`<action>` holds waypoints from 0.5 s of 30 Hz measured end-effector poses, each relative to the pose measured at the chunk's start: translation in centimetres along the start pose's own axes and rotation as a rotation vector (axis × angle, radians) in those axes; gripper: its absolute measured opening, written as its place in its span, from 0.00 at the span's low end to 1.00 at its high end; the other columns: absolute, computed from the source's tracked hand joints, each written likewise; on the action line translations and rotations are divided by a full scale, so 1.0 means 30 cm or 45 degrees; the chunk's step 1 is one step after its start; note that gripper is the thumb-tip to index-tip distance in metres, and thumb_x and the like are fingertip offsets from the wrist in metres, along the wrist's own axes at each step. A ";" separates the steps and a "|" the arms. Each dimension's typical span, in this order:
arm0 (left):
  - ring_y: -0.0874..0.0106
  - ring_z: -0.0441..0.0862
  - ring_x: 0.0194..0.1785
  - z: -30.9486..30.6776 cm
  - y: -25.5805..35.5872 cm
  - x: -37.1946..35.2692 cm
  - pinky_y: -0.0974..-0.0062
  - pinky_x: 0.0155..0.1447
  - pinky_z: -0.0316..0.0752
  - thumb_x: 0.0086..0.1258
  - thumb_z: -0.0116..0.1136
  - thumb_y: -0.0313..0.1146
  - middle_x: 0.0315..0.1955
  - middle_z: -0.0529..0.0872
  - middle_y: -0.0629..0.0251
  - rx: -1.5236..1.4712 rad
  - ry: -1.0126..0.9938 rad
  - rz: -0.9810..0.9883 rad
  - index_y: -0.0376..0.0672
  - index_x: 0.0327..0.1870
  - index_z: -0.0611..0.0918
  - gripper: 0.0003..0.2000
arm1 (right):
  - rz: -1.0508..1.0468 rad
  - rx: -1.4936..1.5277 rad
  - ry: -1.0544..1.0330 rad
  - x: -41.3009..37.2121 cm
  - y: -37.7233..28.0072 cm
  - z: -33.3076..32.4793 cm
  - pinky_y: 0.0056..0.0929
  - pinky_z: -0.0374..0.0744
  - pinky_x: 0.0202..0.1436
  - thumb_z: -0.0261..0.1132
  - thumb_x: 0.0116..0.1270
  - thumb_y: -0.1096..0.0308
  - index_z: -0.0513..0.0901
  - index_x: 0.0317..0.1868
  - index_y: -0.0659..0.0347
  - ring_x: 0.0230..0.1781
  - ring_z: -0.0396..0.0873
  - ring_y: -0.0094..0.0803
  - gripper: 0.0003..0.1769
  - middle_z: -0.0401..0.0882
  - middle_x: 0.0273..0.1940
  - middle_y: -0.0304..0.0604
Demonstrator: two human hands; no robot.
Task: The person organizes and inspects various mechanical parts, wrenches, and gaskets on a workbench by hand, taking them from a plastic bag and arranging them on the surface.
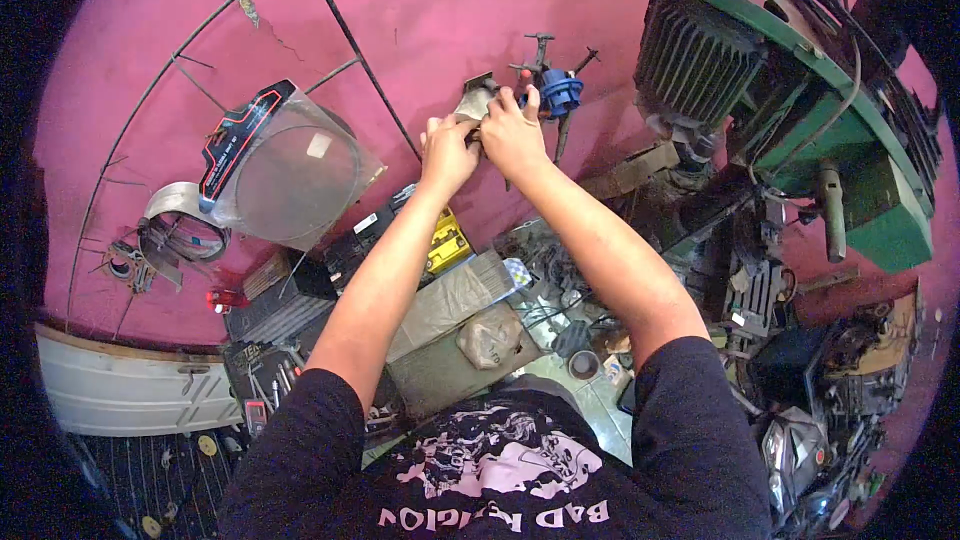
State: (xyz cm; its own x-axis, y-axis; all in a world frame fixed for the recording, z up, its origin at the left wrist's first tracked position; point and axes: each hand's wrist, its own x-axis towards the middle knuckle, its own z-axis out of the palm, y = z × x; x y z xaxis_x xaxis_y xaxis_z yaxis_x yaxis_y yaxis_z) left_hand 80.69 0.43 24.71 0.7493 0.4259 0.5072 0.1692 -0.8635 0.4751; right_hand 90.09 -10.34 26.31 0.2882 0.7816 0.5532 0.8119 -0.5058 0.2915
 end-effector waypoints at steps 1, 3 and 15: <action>0.57 0.76 0.54 -0.014 0.010 -0.009 0.55 0.57 0.71 0.59 0.66 0.31 0.47 0.87 0.65 0.050 -0.010 0.005 0.48 0.45 0.89 0.12 | 0.012 0.001 0.013 -0.008 -0.004 0.007 0.67 0.49 0.72 0.62 0.60 0.63 0.89 0.35 0.55 0.65 0.68 0.40 0.10 0.82 0.46 0.40; 0.58 0.75 0.57 -0.041 0.026 -0.021 0.56 0.59 0.67 0.60 0.67 0.36 0.52 0.85 0.64 0.152 -0.113 -0.012 0.47 0.48 0.88 0.14 | 0.023 -0.101 -0.007 -0.011 -0.011 0.018 0.66 0.49 0.69 0.66 0.61 0.58 0.87 0.40 0.51 0.70 0.65 0.38 0.11 0.78 0.54 0.37; 0.55 0.72 0.59 -0.281 -0.025 -0.906 0.55 0.61 0.67 0.63 0.67 0.38 0.57 0.79 0.60 0.025 -0.005 -0.302 0.47 0.54 0.85 0.18 | 0.336 0.390 0.271 -0.245 -0.201 -0.167 0.58 0.55 0.66 0.66 0.59 0.66 0.82 0.58 0.43 0.71 0.62 0.45 0.24 0.68 0.71 0.37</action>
State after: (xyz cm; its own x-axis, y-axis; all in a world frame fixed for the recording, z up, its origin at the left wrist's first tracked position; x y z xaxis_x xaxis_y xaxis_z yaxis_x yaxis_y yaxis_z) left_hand 54.81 -8.20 16.63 0.6894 0.6163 0.3806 0.3528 -0.7446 0.5667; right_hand 80.53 -14.86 24.39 0.4206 0.5317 0.7351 0.8467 -0.5211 -0.1076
